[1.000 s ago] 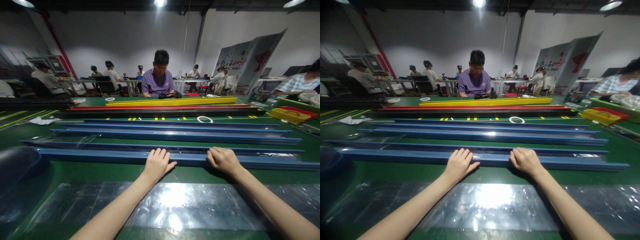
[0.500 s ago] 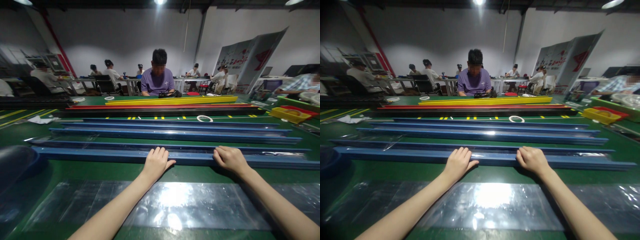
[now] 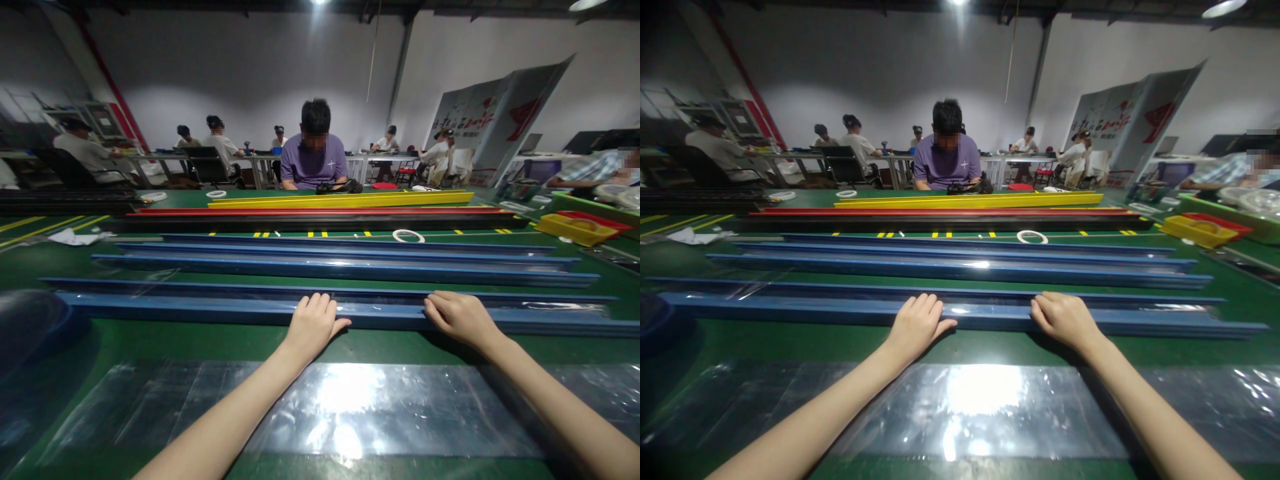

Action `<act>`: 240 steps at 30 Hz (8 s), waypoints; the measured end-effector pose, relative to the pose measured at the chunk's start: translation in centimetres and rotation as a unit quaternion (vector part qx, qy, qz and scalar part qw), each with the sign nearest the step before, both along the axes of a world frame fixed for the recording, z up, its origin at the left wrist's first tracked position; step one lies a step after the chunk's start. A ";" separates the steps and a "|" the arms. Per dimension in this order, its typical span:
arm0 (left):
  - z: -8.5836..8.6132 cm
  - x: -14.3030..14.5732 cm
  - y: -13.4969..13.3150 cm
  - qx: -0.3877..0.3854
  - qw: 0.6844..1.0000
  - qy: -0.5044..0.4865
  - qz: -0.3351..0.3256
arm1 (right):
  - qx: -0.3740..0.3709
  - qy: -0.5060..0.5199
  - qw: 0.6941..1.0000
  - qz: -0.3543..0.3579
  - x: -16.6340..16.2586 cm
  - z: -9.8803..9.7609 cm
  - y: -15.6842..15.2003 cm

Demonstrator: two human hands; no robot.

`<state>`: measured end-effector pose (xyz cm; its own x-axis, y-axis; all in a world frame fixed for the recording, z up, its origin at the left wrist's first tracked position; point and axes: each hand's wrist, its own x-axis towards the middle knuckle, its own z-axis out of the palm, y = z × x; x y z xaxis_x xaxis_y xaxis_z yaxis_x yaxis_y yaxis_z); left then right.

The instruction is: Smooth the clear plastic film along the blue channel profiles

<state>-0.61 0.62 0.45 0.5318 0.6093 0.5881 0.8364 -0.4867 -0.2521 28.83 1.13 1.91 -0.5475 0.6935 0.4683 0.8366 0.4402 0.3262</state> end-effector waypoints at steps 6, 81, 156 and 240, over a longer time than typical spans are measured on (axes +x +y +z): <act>-0.2 0.0 0.0 0.002 1.000 -0.006 -0.002 | -0.028 -0.003 1.000 0.012 -1.8 1.6 -0.6; 0.0 0.0 -0.3 -0.004 1.000 0.002 0.012 | -0.025 0.086 0.990 0.107 -7.6 -1.1 -1.4; -0.2 -0.2 -0.2 -0.014 1.000 0.007 0.013 | -0.088 0.016 0.992 0.087 -7.9 -0.3 -1.3; 5.4 -4.3 0.7 -0.293 0.948 0.040 0.119 | -0.060 0.084 0.994 0.026 -14.8 0.4 1.2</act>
<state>-4.91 1.32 5.88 0.3667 0.9274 0.0743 0.9298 -0.3626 -0.0638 14.00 2.34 2.30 -0.5061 0.7219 0.4719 0.8493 0.5123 0.1271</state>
